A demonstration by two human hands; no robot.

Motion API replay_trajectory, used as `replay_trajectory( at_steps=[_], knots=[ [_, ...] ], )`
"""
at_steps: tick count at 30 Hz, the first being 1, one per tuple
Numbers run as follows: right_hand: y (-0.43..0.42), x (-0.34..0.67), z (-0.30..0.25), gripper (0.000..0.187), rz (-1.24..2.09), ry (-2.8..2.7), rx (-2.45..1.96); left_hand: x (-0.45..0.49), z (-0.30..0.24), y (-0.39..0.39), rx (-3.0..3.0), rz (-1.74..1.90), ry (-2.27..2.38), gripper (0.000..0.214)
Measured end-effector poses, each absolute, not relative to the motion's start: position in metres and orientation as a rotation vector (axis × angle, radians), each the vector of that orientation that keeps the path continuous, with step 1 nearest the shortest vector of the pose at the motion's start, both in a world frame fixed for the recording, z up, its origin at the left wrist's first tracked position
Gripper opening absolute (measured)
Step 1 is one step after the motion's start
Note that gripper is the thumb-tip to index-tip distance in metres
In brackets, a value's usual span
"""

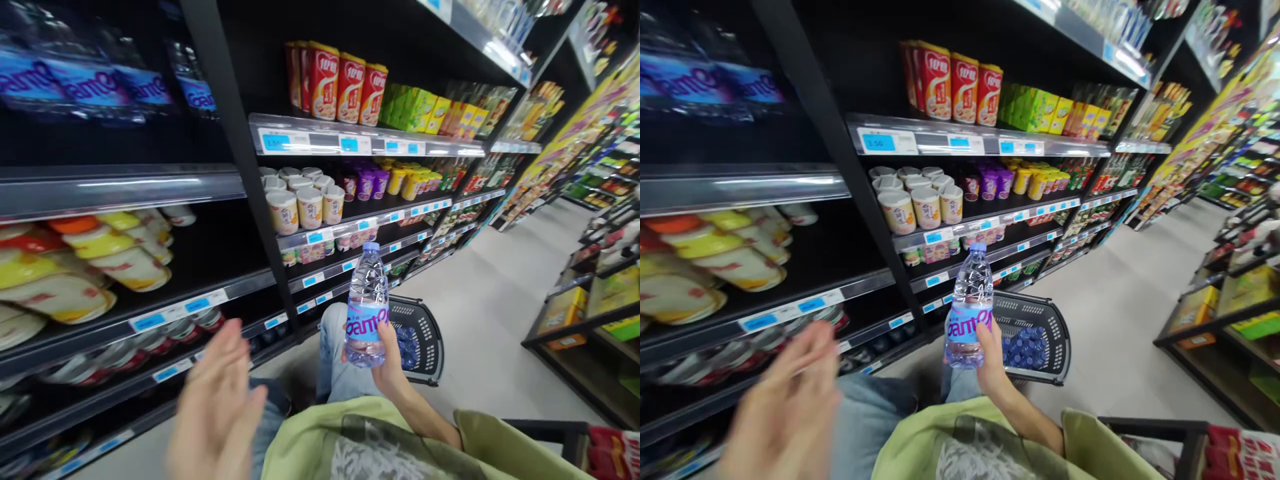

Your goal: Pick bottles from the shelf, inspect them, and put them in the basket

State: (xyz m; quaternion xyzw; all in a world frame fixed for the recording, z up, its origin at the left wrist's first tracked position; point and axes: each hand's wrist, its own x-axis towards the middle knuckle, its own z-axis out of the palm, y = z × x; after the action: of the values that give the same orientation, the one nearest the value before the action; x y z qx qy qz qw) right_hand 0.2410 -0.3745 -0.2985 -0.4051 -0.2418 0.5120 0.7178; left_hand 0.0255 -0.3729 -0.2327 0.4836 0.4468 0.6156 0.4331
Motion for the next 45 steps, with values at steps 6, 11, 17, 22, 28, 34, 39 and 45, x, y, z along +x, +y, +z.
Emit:
replay_trajectory(
  at_steps=[6, 11, 17, 22, 28, 34, 39, 45],
  knots=[
    [-0.382, 0.232, -0.333, 0.054, 0.983, -0.565, -0.994, 0.098, -0.294, -0.392, 1.022, 1.163, 0.922, 0.059],
    [-0.388, 0.225, -0.342, 0.060, 0.985, -0.663, -1.008, 0.110, -0.318, -0.399, 1.205, 1.160, 0.933, 0.070],
    [-0.388, 0.220, -0.335, 0.064, 1.061, -0.655, -1.007, 0.109, -0.333, -0.400, 1.258, 1.244, 1.073, 0.079],
    [-0.387, 0.219, -0.332, 0.065, 1.089, -0.661, -1.011, 0.113, -0.343, -0.403, 1.415, 1.372, 1.112, 0.074],
    [-0.386, 0.219, -0.325, 0.065, 1.085, -0.694, -1.034, 0.108, -0.347, -0.404, 1.635, 1.456, 1.170, 0.068],
    [-0.387, 0.217, -0.316, 0.064, 1.103, -0.692, -1.041, 0.107, -0.347, -0.404, 1.614, 1.383, 1.165, 0.074],
    [-0.386, 0.216, -0.315, 0.061, 1.100, -0.679, -1.039, 0.107, -0.348, -0.407, 1.543, 1.297, 1.168, 0.079],
    [-0.385, 0.217, -0.314, 0.065, 1.082, -0.660, -1.052, 0.106, -0.348, -0.407, 1.476, 1.236, 1.126, 0.080]
  ],
)
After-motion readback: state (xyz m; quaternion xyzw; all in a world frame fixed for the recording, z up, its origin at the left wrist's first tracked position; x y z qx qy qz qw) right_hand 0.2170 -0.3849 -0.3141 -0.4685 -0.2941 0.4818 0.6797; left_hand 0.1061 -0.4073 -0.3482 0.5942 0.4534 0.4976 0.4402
